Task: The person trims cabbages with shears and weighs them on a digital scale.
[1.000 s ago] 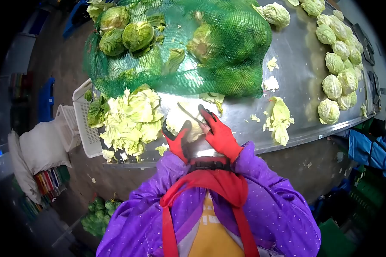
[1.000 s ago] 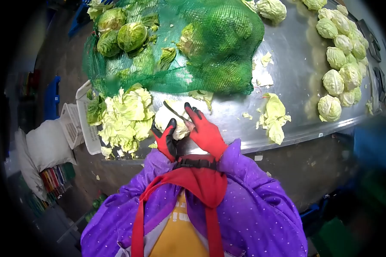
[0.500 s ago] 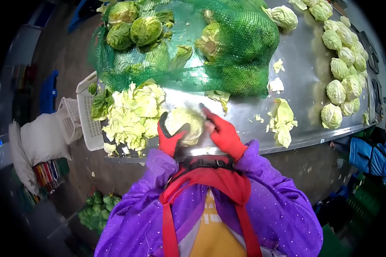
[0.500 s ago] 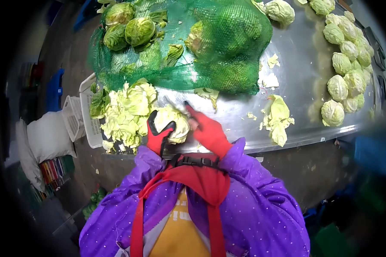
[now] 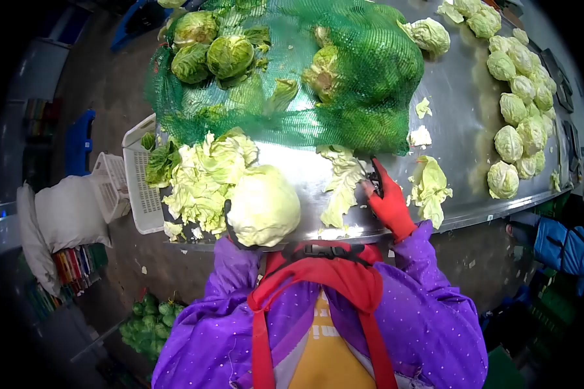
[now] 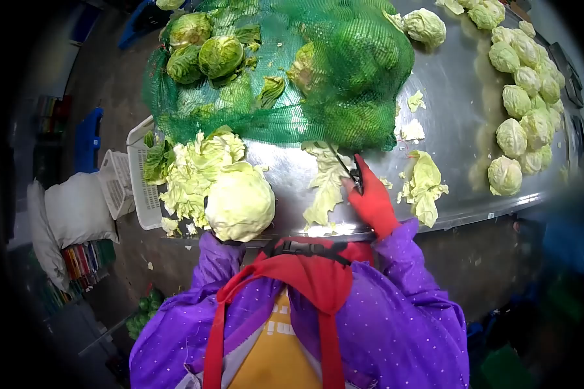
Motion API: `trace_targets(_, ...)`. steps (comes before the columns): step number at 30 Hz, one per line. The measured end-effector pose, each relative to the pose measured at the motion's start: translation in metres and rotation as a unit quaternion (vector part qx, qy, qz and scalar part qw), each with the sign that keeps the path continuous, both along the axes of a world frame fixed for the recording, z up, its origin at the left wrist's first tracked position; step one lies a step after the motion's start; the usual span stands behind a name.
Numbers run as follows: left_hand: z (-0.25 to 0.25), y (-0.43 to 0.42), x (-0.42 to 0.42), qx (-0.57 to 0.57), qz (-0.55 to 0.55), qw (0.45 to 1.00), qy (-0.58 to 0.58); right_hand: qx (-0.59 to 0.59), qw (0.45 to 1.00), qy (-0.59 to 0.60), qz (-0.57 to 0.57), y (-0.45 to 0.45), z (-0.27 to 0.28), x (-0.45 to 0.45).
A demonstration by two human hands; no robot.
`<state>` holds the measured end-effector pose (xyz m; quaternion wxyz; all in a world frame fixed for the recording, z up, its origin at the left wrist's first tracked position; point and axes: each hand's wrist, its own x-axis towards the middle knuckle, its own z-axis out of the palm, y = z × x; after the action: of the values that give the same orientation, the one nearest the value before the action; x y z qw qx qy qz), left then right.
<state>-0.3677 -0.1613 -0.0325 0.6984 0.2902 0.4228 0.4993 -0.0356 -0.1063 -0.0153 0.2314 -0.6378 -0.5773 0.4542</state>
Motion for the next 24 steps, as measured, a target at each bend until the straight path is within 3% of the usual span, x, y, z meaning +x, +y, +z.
trace_targets(1, 0.034, 0.009, 0.023, -0.099, 0.067, 0.976, -0.182, 0.012, 0.996, 0.089, -0.009, 0.002, 0.013, -0.008)
trace_targets(2, 0.052, 0.018, 0.037, -0.196, 0.127, 0.906, -0.354, 0.015, 0.985, 0.174, 0.009, 0.005, 0.024, -0.016)
trace_targets(3, 0.038, 0.023, 0.032, -0.05, -0.087, 0.995, 0.016, -0.03, 0.957, 0.289, 0.019, 0.01, 0.04, -0.027)
trace_targets(4, 0.024, 0.028, 0.028, 0.13, -0.217, 0.883, 0.396, -0.074, 0.913, 0.399, 0.028, 0.015, 0.056, -0.037)
trace_targets(5, 0.03, 0.031, 0.033, 0.071, -0.251, 0.921, 0.29, -0.093, 0.912, 0.391, 0.076, 0.024, 0.067, -0.044)
trace_targets(6, 0.04, 0.035, 0.042, 0.067, -0.258, 0.925, 0.269, -0.113, 0.909, 0.38, 0.126, 0.03, 0.077, -0.049)
trace_targets(8, 0.058, 0.04, 0.07, -0.081, -0.158, 0.98, 0.091, -0.092, 0.899, 0.385, 0.185, 0.03, 0.082, -0.06)
trace_targets(10, 0.067, 0.045, 0.085, -0.141, -0.087, 0.985, 0.041, -0.122, 0.919, 0.36, 0.107, 0.032, 0.068, -0.056)
trace_targets(11, 0.041, 0.043, 0.078, -0.159, -0.168, 0.959, -0.166, -0.038, 0.919, 0.391, 0.032, 0.032, 0.066, -0.053)
trace_targets(12, -0.006, 0.038, 0.063, -0.171, -0.24, 0.883, -0.365, -0.124, 0.917, 0.378, 0.023, 0.035, 0.05, -0.04)
trace_targets(14, -0.02, 0.037, 0.053, -0.082, -0.337, 0.865, -0.363, -0.038, 0.968, 0.246, -0.045, 0.034, 0.014, -0.029)
trace_targets(15, 0.008, 0.038, 0.055, 0.017, -0.355, 0.921, -0.162, 0.105, 0.991, 0.083, -0.028, 0.033, -0.017, -0.017)
trace_targets(16, 0.039, 0.042, 0.059, 0.12, -0.354, 0.926, 0.047, 0.052, 0.997, 0.054, -0.01, 0.033, -0.019, -0.001)
trace_targets(18, 0.072, 0.062, 0.081, 0.073, -0.301, 0.937, 0.164, 0.03, 0.994, 0.085, -0.055, 0.017, 0.002, 0.02)
trace_targets(19, 0.081, 0.073, 0.102, -0.08, -0.269, 0.957, 0.072, 0.033, 0.969, 0.233, -0.08, 0.009, 0.008, 0.028)
trace_targets(20, 0.082, 0.075, 0.116, -0.137, -0.25, 0.958, 0.01, -0.118, 0.937, 0.305, -0.122, 0.005, 0.019, 0.044)
trace_targets(21, 0.079, 0.076, 0.128, -0.155, -0.25, 0.955, -0.033, -0.096, 0.918, 0.371, -0.101, 0.0, 0.032, 0.052)
trace_targets(24, 0.064, 0.081, 0.168, -0.191, -0.272, 0.933, -0.138, -0.072, 0.914, 0.396, -0.047, -0.001, 0.065, 0.049)
